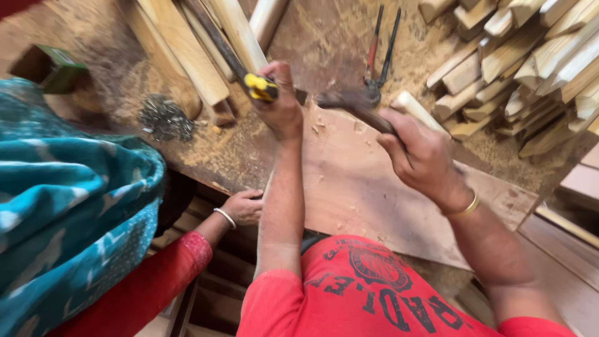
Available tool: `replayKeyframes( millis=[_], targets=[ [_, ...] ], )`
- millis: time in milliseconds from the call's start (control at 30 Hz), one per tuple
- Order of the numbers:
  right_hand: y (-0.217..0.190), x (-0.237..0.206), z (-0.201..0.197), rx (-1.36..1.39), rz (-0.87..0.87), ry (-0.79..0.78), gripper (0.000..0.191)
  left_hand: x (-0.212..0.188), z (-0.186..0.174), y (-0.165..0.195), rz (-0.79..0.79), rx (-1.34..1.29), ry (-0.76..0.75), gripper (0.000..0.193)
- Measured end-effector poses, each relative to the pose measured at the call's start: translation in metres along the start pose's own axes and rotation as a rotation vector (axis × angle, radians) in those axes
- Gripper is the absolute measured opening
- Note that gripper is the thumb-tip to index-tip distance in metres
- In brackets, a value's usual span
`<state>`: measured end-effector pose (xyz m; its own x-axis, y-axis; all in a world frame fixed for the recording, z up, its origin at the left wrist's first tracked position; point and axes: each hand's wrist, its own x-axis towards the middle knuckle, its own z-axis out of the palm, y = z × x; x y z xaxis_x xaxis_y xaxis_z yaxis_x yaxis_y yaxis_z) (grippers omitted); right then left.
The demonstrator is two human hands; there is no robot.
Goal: The person uses a chisel and hammer to carve a rectangular recess into a wooden board. They repeatedly strike the chisel to remove wood chips, then use pliers to pull out remaining splinters. The process is repeated at different locations on the board.
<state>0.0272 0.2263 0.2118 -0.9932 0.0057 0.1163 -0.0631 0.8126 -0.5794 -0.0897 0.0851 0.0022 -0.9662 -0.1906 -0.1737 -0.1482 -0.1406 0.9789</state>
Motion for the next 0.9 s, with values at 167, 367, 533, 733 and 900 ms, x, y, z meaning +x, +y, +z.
replayKeyframes(
  millis=[167,367,533,733,900],
  targets=[
    [-0.019,0.052,-0.022,-0.228,-0.199,-0.056,0.055,-0.006,0.010,0.004,0.360,-0.132,-0.072,0.020],
    [-0.044,0.094,-0.029,-0.396,-0.322,-0.127,0.052,-0.006,0.007,-0.007,0.227,-0.095,-0.072,0.023],
    [-0.060,0.113,-0.038,-0.370,-0.370,-0.057,0.049,-0.004,0.004,-0.006,0.033,-0.136,-0.048,0.027],
    [-0.065,0.128,-0.032,-0.664,-0.324,-0.285,0.050,-0.003,0.005,-0.004,0.175,-0.107,-0.047,0.028],
    [-0.061,0.121,-0.033,-0.313,-0.359,-0.015,0.047,0.001,0.008,-0.004,0.076,-0.098,-0.023,0.032]
  ],
)
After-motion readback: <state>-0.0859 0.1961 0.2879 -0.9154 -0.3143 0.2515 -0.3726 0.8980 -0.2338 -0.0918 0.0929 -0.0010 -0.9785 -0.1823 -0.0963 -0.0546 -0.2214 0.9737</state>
